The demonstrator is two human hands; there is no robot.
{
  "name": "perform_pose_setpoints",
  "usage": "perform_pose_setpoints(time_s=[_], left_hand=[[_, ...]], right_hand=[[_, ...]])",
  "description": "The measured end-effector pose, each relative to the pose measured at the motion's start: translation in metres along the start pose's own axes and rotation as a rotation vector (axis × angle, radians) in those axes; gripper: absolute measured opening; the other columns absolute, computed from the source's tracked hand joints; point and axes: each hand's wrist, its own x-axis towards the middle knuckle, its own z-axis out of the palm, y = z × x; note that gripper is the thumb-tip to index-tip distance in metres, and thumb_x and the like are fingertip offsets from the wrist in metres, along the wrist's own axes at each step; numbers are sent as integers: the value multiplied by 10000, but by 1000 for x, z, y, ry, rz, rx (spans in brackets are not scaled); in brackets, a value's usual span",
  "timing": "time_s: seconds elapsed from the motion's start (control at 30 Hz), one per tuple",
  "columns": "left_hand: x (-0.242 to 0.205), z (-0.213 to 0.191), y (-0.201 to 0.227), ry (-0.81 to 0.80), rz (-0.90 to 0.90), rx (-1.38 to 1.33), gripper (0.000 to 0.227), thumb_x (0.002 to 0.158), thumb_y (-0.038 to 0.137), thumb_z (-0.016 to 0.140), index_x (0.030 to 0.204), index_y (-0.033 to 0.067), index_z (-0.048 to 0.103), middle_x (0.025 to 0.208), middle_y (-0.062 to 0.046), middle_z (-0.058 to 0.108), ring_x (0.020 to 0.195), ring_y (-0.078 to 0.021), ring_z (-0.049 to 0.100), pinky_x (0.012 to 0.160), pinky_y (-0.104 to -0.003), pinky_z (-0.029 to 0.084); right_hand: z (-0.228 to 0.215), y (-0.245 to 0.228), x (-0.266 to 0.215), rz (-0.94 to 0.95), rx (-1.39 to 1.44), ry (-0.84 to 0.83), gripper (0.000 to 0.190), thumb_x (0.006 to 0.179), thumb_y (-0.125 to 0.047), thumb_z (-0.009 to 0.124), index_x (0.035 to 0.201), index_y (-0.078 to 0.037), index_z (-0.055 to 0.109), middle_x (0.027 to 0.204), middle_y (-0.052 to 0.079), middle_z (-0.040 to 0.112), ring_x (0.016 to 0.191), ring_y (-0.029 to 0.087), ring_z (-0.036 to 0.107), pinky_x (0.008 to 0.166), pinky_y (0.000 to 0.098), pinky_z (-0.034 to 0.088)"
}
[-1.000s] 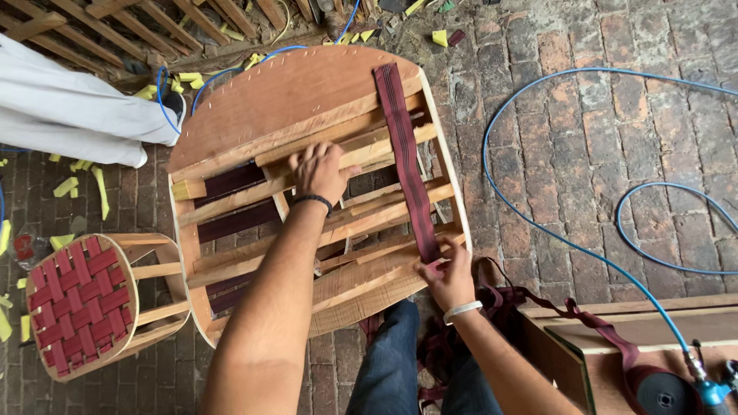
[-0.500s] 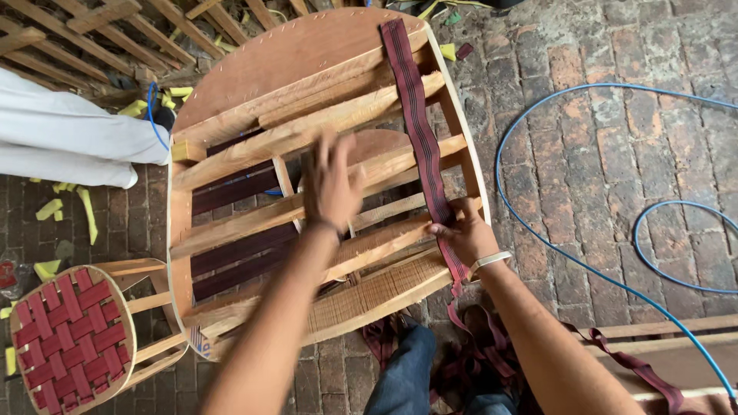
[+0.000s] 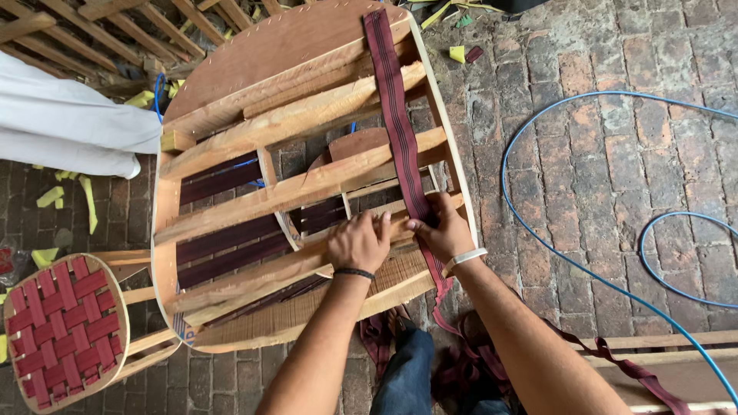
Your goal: The person unrolls a roll of maroon webbing and lays it across the slats of a wooden chair frame. They use a pneumatic staple gun to secure the webbing to the frame, then continue to weave the webbing through the slats.
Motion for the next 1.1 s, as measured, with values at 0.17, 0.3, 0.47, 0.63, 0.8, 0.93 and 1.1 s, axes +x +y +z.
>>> perform_pose_setpoints(time_s=[0.17, 0.3, 0.47, 0.63, 0.8, 0.93, 1.1], left_hand=[[20, 13, 24, 264, 29, 17, 575, 1000, 610, 387, 866, 179, 743, 736, -65, 729, 593, -237, 692, 538, -420, 539], [33, 0, 44, 171, -62, 46, 571, 975, 640, 392, 873, 206, 749, 690, -86, 707, 595, -242, 683, 501, -423, 532], [37, -17, 43, 168, -100, 49, 553, 1004, 584, 377, 861, 204, 753, 697, -75, 727, 632, -242, 726, 545, -436, 540], [55, -18, 37, 348, -57, 62, 515, 953, 571, 449, 796, 202, 771, 711, -101, 741, 626, -281, 718, 543, -453, 538], [59, -28, 43, 333, -49, 33, 521, 962, 575, 464, 779, 198, 772, 682, -109, 730, 580, -291, 706, 507, -462, 538], [50, -27, 37, 371, 9, 97, 536, 970, 574, 465, 726, 187, 744, 642, -65, 722, 532, -240, 682, 479, -422, 504], [58, -25, 38, 305, 23, 83, 620, 1043, 584, 356, 730, 170, 695, 602, -18, 689, 485, -190, 635, 489, -411, 491]], right_hand=[[-15, -7, -7, -72, 67, 135, 802, 815, -156, 764, 1498, -132, 346, 1088, 128, 703, 852, 195, 730, 695, 325, 634], [-49, 28, -25, -6, 291, 227, 546, 889, -172, 727, 1367, -46, 496, 858, 132, 715, 653, 182, 663, 555, 336, 559], [-62, 81, -65, 372, 266, 60, 342, 971, -298, 691, 1034, 36, 724, 659, 109, 675, 512, 224, 591, 437, 355, 513], [-33, 135, -54, 597, 254, 190, 515, 862, -477, 729, 1064, -9, 663, 726, 136, 557, 504, 278, 564, 371, 418, 529], [-22, 199, 4, 581, 208, 231, 748, 758, -551, 825, 1090, 98, 658, 1028, 171, 697, 715, 252, 718, 461, 420, 625], [-1, 245, 11, 332, -119, 513, 864, 761, -633, 904, 1145, 78, 597, 987, 195, 712, 831, 282, 708, 698, 373, 568], [13, 263, 23, 675, 327, 177, 801, 748, -696, 682, 1154, -6, 677, 1079, 93, 675, 791, 292, 673, 551, 419, 569]])
